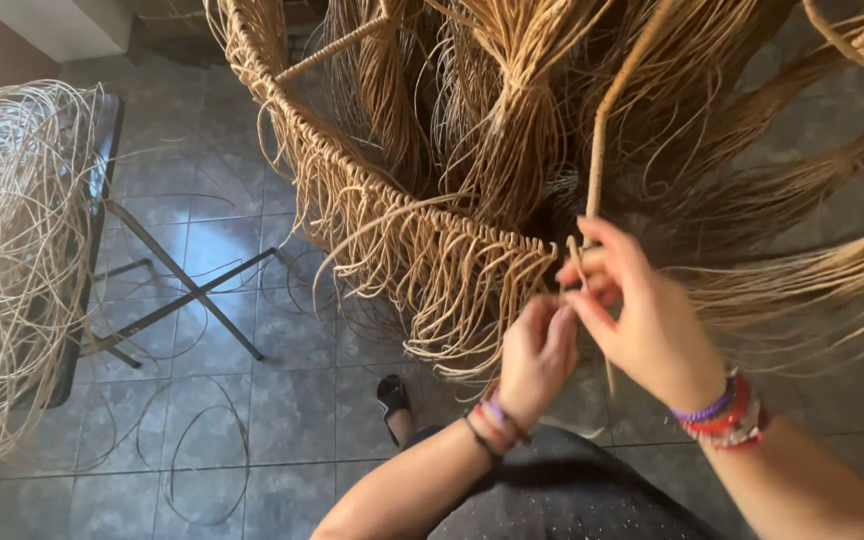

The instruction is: Weaving natural fiber strands onto a circular frame to create a decorative furniture piece

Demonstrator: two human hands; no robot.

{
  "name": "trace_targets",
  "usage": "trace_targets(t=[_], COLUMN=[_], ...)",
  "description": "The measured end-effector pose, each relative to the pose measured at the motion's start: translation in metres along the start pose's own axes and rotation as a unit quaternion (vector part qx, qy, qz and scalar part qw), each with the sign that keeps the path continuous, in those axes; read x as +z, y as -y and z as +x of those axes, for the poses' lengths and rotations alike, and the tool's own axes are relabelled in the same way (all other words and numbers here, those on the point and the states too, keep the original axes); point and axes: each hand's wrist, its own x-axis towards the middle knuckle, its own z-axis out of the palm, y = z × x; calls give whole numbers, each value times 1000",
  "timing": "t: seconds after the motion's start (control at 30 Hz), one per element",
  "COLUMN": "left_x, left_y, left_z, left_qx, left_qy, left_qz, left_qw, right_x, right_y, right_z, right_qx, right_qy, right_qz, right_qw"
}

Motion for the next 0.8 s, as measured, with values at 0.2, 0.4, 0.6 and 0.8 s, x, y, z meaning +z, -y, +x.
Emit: trace_targets(t=[0.2, 0.4, 0.6, 0.8], left_x=[-46, -47, -21, -57], left_y=[-32, -109, -95, -134], left_z=[-31, 17, 70, 39], left_qx=[120, 332, 213, 31], left_qy=[174, 157, 60, 141], left_qz=[220, 217, 334, -69], left_qw=[953, 905, 916, 987], right_x=[18, 32, 40, 41], right_y=[-35, -78, -80, -56], right_z=[-42, -54, -34, -39], right_qx=[117, -106, -208, -60], right_qy=[71, 6, -296, -219], right_qz=[225, 9, -225, 18], right_qw=[965, 994, 904, 974])
